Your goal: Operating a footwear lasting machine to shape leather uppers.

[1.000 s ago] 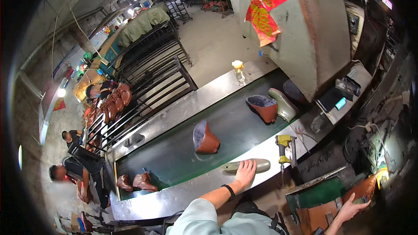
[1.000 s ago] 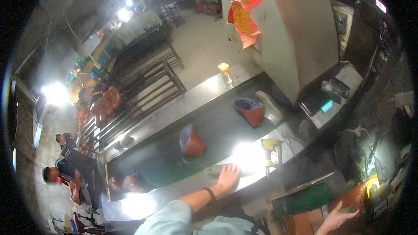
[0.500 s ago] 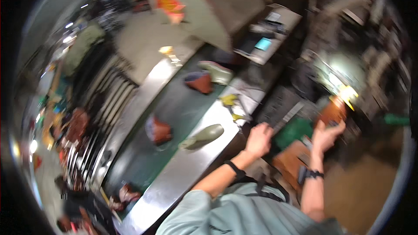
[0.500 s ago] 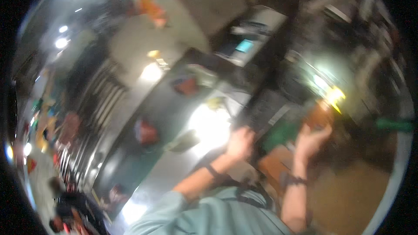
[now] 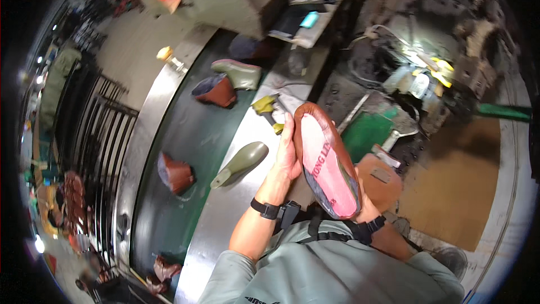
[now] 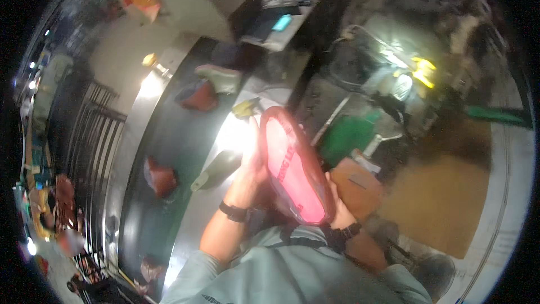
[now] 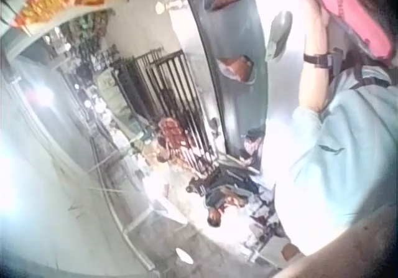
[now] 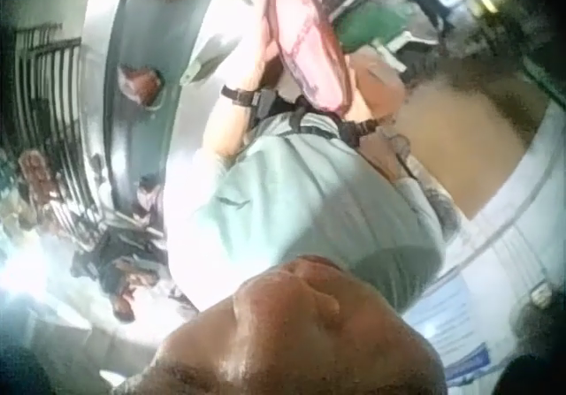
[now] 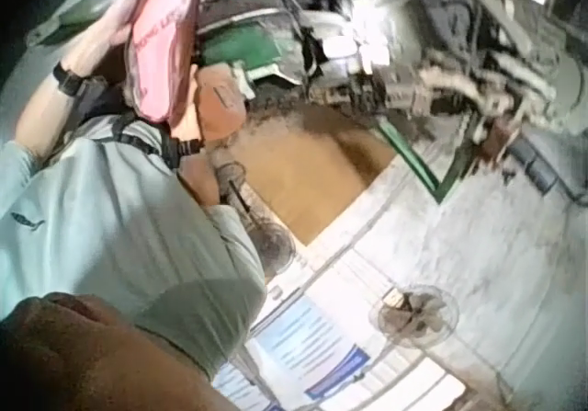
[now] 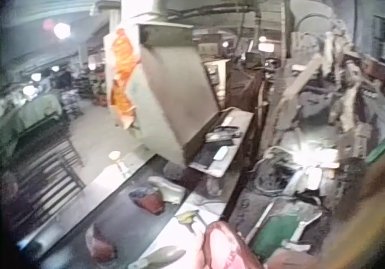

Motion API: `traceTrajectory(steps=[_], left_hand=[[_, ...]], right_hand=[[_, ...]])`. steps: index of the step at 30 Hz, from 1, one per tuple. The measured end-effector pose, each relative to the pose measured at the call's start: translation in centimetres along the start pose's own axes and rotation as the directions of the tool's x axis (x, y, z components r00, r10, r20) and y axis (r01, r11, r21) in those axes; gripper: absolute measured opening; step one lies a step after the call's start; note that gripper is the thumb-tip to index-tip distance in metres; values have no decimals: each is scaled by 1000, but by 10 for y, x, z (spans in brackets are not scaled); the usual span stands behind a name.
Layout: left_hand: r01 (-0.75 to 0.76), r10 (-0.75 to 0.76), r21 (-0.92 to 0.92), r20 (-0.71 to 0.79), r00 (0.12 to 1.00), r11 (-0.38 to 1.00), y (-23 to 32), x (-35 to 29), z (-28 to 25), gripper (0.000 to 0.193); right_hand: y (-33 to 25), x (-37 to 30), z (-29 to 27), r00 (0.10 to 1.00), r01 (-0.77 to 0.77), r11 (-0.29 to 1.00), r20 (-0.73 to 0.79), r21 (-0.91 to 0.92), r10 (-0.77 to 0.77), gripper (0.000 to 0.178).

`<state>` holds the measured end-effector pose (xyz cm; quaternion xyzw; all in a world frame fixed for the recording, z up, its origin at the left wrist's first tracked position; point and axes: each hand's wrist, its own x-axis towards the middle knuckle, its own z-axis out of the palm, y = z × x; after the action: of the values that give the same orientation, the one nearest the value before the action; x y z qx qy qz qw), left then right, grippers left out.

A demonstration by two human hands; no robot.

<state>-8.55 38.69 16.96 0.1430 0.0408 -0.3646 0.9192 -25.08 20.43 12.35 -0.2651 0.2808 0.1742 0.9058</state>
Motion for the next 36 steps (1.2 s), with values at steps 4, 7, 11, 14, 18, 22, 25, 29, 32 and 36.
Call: traceTrajectory(steps=[4, 7, 11, 14, 18, 22, 25, 29, 32, 36], left_hand=[[-202, 298, 326, -282, 912, 924, 80, -88, -55, 48], [-164, 528, 755, -270, 805, 635, 130, -177, -109, 43], [577, 620, 796, -363, 696, -183, 166, -291, -186, 49], [857, 630, 424, -589, 507, -293, 168, -361, -274, 51], [756, 906, 510, 325, 272, -410, 198, -314, -292, 39], [794, 968, 602, -239, 78, 85, 239, -303, -328, 32], [395, 960, 911, 4, 282, -120, 228, -213, -240, 24], [-423, 696, 573, -428, 576, 702, 187, -190, -80, 20], [-111, 336, 402, -546, 767, 909, 154, -155, -71, 39], [322, -127, 161, -691, 712, 933, 67, -82, -77, 51]], right_hand=[[57, 89, 24, 899, -289, 912, 246, -292, 363, 62], [101, 164, 40, 989, -79, 574, 7, -815, 145, 50], [138, 294, -7, 916, 122, 361, -35, -925, -399, 71], [156, 326, 27, 847, 100, 210, -27, -973, -532, 65], [143, 335, 4, 963, 42, 756, -175, -653, -204, 35], [168, 294, 64, 958, 9, 761, -212, -649, -192, 35], [151, 263, 31, 917, 217, 746, -131, -630, -377, 33], [78, 187, 28, 843, 291, 811, -264, -508, -469, 34], [15, 118, 21, 796, 392, 809, -279, -437, -537, 31], [-44, 34, 6, 706, 513, 712, -237, -479, -668, 26]])
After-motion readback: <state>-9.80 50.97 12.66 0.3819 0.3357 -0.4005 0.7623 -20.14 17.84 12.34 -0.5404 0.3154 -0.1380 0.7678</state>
